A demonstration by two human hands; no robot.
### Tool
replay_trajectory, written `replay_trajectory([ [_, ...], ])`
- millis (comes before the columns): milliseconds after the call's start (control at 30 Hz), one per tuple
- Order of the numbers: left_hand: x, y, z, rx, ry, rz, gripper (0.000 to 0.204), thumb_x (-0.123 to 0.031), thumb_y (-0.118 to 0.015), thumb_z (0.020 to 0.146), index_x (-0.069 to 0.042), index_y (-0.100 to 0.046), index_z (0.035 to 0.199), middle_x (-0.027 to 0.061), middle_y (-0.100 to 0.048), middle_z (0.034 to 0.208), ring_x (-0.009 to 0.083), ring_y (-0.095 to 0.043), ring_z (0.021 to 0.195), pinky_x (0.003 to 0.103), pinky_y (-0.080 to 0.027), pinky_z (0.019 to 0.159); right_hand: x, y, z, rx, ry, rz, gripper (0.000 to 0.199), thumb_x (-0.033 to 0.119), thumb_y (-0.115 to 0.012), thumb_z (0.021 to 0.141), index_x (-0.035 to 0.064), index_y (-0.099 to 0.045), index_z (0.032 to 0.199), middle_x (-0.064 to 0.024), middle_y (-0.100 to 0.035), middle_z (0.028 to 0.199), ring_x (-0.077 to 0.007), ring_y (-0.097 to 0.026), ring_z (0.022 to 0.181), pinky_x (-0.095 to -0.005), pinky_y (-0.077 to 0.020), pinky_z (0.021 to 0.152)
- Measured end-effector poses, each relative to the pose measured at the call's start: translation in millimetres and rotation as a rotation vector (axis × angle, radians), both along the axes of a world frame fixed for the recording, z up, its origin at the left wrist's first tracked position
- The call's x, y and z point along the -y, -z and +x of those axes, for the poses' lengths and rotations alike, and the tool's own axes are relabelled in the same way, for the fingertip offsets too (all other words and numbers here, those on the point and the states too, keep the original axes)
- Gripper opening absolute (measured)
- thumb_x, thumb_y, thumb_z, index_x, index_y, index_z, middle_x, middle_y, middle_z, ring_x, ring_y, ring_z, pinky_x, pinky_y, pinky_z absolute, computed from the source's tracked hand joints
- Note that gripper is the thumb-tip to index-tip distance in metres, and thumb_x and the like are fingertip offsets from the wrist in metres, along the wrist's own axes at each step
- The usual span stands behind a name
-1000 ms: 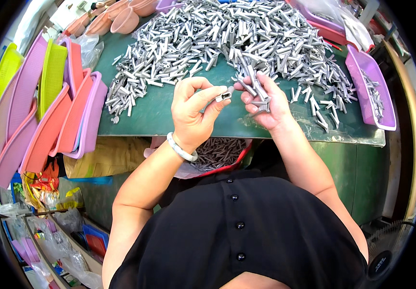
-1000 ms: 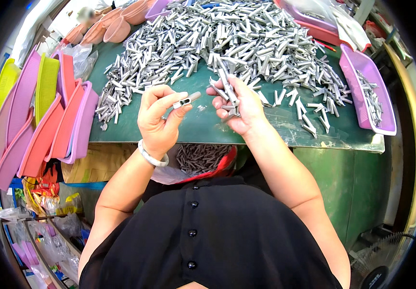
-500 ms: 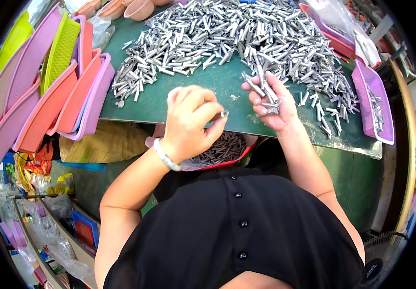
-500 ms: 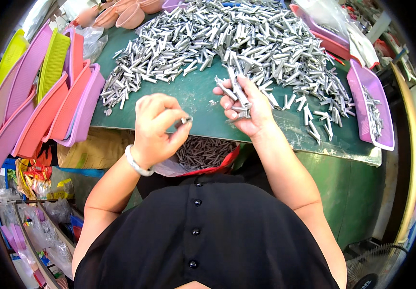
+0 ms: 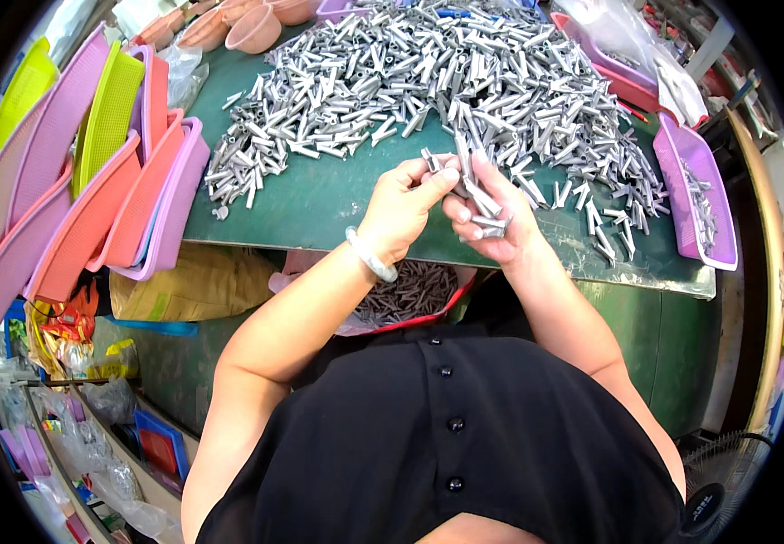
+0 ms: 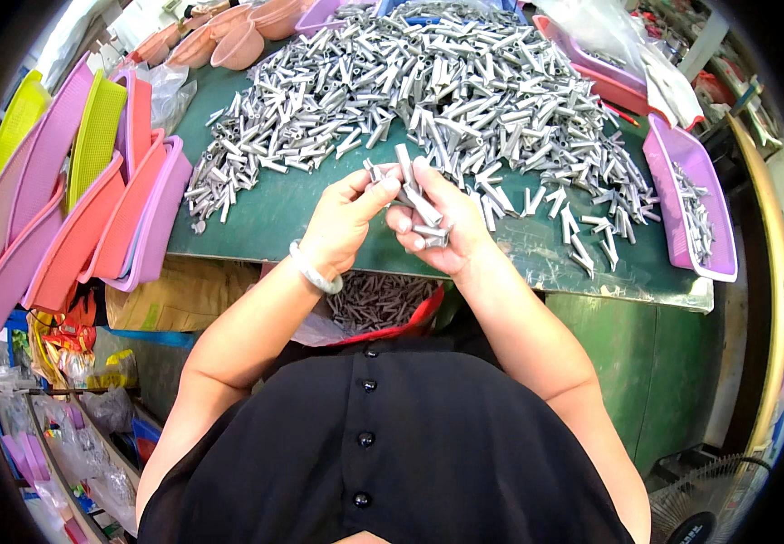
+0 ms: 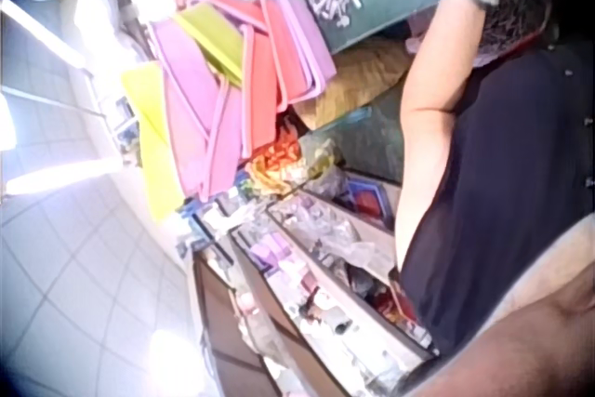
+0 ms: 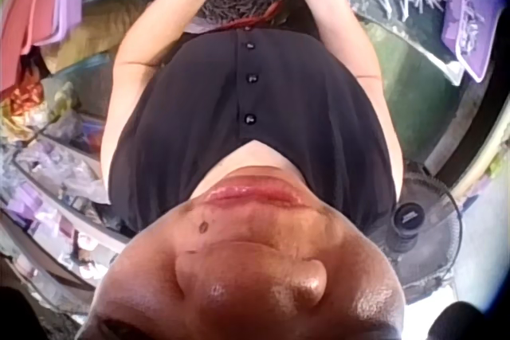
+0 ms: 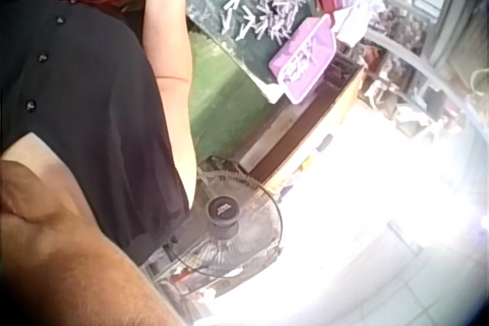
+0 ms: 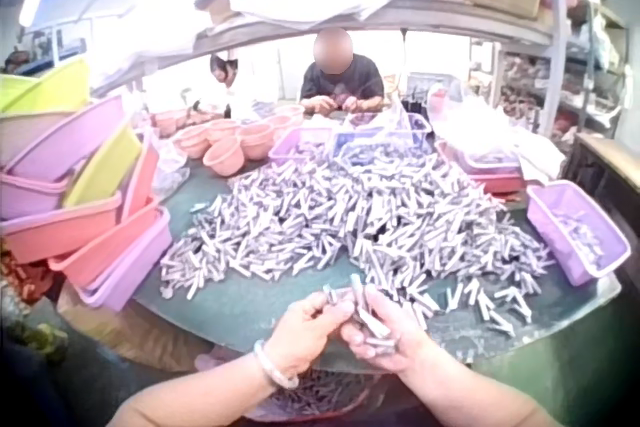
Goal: The person sorts small metal fasteners on a table, picking them up by hand and placing them into a pink plastic basket. They also handle a small bag of metal pieces and transfer some into the basket. The person continues sorting the fasteners, occasionally picking up individual pieces and placing them in the basket.
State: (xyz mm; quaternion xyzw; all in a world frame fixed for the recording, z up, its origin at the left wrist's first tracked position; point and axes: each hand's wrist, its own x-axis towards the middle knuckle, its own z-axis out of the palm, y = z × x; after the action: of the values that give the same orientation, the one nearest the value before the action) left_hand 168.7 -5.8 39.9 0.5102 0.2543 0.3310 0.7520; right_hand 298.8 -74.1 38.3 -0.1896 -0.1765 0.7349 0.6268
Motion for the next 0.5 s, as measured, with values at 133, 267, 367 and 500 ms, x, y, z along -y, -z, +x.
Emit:
replay_trajectory([
  [133, -11.0, -3.4, -9.7, -0.228, -0.251, 0.867, 0.027, -0.02, -0.07, 0.076, -0.007, -0.065, 0.099, 0.002, -0.059, 0.096, 0.0165, -0.053, 0.093, 0.03, -0.039, 0.081, 5.4, 13.6, 9.8, -0.042, 0.057, -0.011, 0.036, 0.036, -0.045, 0.093, 0.0032, -0.054, 0.103, -0.0144, -0.056, 0.098, -0.0137, -0.049, 0.06, -0.0208, -0.0381, 0.038],
  [267, -10.0, -24.5, -22.5, -0.431, -0.458, 1.471, 0.029, -0.028, -0.075, 0.064, -0.012, -0.066, 0.087, 0.0029, -0.057, 0.094, 0.024, -0.05, 0.097, 0.039, -0.03, 0.085, 4.6, 21.1, 23.9, -0.009, 0.103, -0.006, 0.035, 0.035, -0.045, 0.093, 0.0031, -0.054, 0.103, -0.0203, -0.054, 0.106, -0.0139, -0.048, 0.059, -0.0212, -0.038, 0.038],
  [367, -3.2, -32.6, -28.3, -0.497, -0.494, 1.55, 0.03, -0.028, -0.075, 0.063, -0.011, -0.066, 0.086, 0.0031, -0.058, 0.094, 0.0242, -0.051, 0.097, 0.039, -0.031, 0.085, 3.6, 22.4, 28.1, -0.044, 0.111, -0.003, 0.035, 0.034, -0.044, 0.093, 0.002, -0.055, 0.102, -0.021, -0.054, 0.105, -0.014, -0.049, 0.06, -0.0213, -0.0383, 0.038],
  [500, -0.6, -32.7, -34.3, -0.478, -0.492, 1.564, 0.028, -0.029, -0.075, 0.063, -0.013, -0.064, 0.083, 0.001, -0.056, 0.093, 0.0227, -0.049, 0.099, 0.04, -0.028, 0.085, 3.9, 21.4, 28.9, -0.038, 0.113, -0.005, 0.034, 0.033, -0.044, 0.093, 0.0013, -0.055, 0.101, -0.0205, -0.055, 0.103, -0.0141, -0.05, 0.059, -0.0215, -0.0382, 0.038],
])
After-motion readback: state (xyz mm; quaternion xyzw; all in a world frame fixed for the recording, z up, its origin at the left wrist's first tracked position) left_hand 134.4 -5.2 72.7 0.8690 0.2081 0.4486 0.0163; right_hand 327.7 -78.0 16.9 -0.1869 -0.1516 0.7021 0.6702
